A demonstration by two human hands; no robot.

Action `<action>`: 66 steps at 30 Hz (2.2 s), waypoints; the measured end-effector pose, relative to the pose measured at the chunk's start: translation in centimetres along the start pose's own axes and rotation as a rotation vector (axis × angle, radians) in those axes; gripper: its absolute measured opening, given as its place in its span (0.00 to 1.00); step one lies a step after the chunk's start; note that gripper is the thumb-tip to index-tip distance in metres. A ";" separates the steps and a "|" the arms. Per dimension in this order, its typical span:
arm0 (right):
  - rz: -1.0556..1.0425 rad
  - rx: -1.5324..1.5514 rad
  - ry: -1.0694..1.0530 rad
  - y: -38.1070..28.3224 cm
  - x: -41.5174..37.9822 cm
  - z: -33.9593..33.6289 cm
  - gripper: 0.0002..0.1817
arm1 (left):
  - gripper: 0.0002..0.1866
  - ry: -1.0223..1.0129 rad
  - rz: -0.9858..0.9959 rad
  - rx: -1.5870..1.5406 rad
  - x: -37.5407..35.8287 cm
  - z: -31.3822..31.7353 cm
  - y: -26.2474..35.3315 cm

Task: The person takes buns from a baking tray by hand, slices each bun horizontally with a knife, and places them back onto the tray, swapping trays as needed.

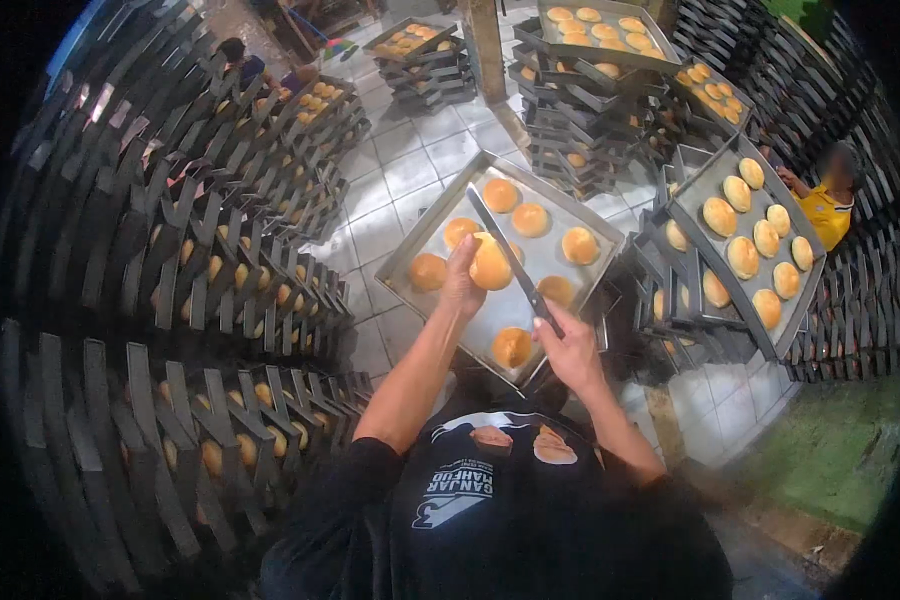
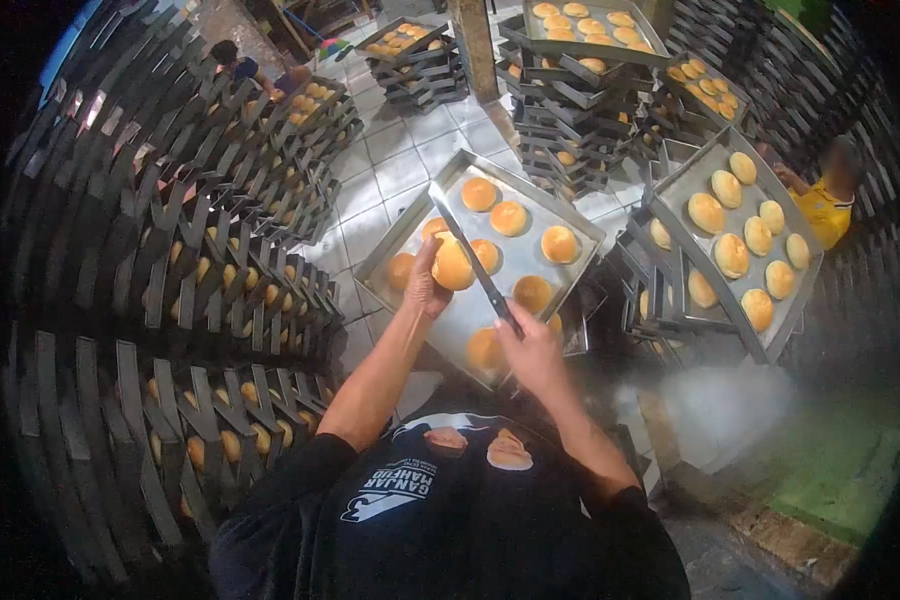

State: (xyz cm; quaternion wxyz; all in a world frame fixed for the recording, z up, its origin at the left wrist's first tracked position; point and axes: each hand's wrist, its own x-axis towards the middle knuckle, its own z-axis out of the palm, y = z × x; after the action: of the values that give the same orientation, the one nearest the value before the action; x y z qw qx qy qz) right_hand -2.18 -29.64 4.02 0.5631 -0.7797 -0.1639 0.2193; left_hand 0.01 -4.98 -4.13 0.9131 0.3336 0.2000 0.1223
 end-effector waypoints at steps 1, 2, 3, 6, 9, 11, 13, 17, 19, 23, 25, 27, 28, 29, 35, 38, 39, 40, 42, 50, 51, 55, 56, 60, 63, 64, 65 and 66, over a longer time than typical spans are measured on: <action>-0.008 -0.039 0.007 -0.3 0.0 -0.1 0.24 | 0.26 0.010 0.020 -0.028 0.3 -0.1 0.2; -0.017 -0.079 0.013 -0.5 0.1 -0.2 0.24 | 0.26 0.020 0.041 -0.057 0.6 -0.3 0.5; -0.019 -0.081 0.015 -0.4 -0.4 -0.3 0.24 | 0.26 0.017 0.042 -0.059 0.5 -0.2 1.2; -0.155 -0.156 0.030 1.2 -1.8 -0.9 0.23 | 0.23 -0.049 0.068 -0.008 -0.4 0.2 3.6; -0.113 -0.021 0.045 2.5 -1.4 -0.8 0.23 | 0.22 -0.200 0.077 0.227 -1.3 0.4 2.8; -0.079 -0.042 0.008 1.4 0.4 -1.5 0.23 | 0.22 -0.201 0.056 0.218 -0.8 0.3 1.8; -0.057 -0.101 -0.036 0.6 0.6 -2.2 0.23 | 0.23 -0.162 0.077 0.180 -0.3 0.3 1.9; -0.021 0.003 -0.092 1.5 -1.5 -3.4 0.22 | 0.24 -0.226 0.034 0.175 0.1 -0.4 4.7; -0.015 -0.031 -0.073 1.7 -0.6 -2.7 0.22 | 0.24 -0.220 0.008 0.214 -0.6 0.6 2.9; -0.049 -0.084 -0.063 0.6 1.6 -2.7 0.22 | 0.25 -0.210 -0.046 0.242 -0.5 1.9 1.3; -0.005 -0.098 -0.102 -0.8 0.7 -3.5 0.23 | 0.23 -0.153 -0.048 0.201 -0.2 1.4 2.7; 0.075 0.008 -0.145 -0.9 -1.2 -4.2 0.23 | 0.19 -0.186 -0.045 0.210 0.0 0.7 4.3; 0.081 0.010 -0.148 -0.4 -1.1 -3.9 0.23 | 0.15 -0.216 -0.048 0.224 -0.3 0.5 4.6; 0.065 0.005 -0.127 0.5 -1.1 -3.4 0.22 | 0.16 -0.178 -0.079 0.251 -0.4 0.4 3.8; -0.035 0.009 -0.091 1.0 0.9 -2.4 0.22 | 0.18 -0.192 -0.089 0.292 -0.2 1.6 1.0; -0.007 -0.015 -0.101 2.1 -1.6 -3.3 0.22 | 0.21 -0.184 -0.105 0.283 0.2 0.9 3.0; -0.016 -0.032 -0.111 2.1 -2.2 -3.4 0.22 | 0.21 -0.200 -0.078 0.307 0.0 0.9 3.3; -0.015 -0.030 -0.116 2.2 -2.0 -3.1 0.22 | 0.20 -0.218 -0.055 0.334 -0.2 0.8 3.4; 0.009 -0.009 -0.123 2.0 -1.5 -2.3 0.22 | 0.19 -0.219 -0.099 0.320 -0.3 1.0 1.4; -0.011 -0.028 -0.135 1.1 0.4 -1.8 0.21 | 0.18 -0.093 -0.020 0.216 0.7 0.9 2.7; -0.019 -0.050 -0.127 1.4 -0.7 -2.1 0.22 | 0.18 -0.078 0.017 0.202 0.8 0.5 3.3; 0.009 0.002 -0.088 1.8 -2.5 -1.4 0.21 | 0.19 -0.075 0.036 0.204 0.7 -0.3 3.5; 0.011 0.003 -0.084 1.8 -1.9 -0.7 0.21 | 0.19 -0.044 0.023 0.170 0.5 0.1 2.2; 0.006 -0.021 -0.067 1.9 1.4 0.6 0.22 | 0.19 -0.020 -0.001 0.112 0.0 1.2 -1.3; -0.036 -0.063 -0.059 2.7 0.0 0.2 0.23 | 0.20 0.071 0.050 0.072 0.9 0.6 0.7; -0.027 -0.033 -0.066 2.9 -1.3 -0.3 0.22 | 0.21 0.090 0.047 0.061 1.1 0.3 1.6; -0.015 -0.002 -0.074 3.0 -2.0 -0.5 0.22 | 0.23 0.113 0.042 0.051 0.9 0.0 2.0; -0.011 -0.002 -0.080 3.6 -1.9 -0.1 0.22 | 0.23 0.119 0.041 0.049 0.5 0.2 1.8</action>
State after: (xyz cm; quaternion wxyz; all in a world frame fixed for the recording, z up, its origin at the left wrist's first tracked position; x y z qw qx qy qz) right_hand -3.73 -31.76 0.91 0.5564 -0.7700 -0.1910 0.2470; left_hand 0.41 -3.55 -2.91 0.8884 0.3519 0.2501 0.1559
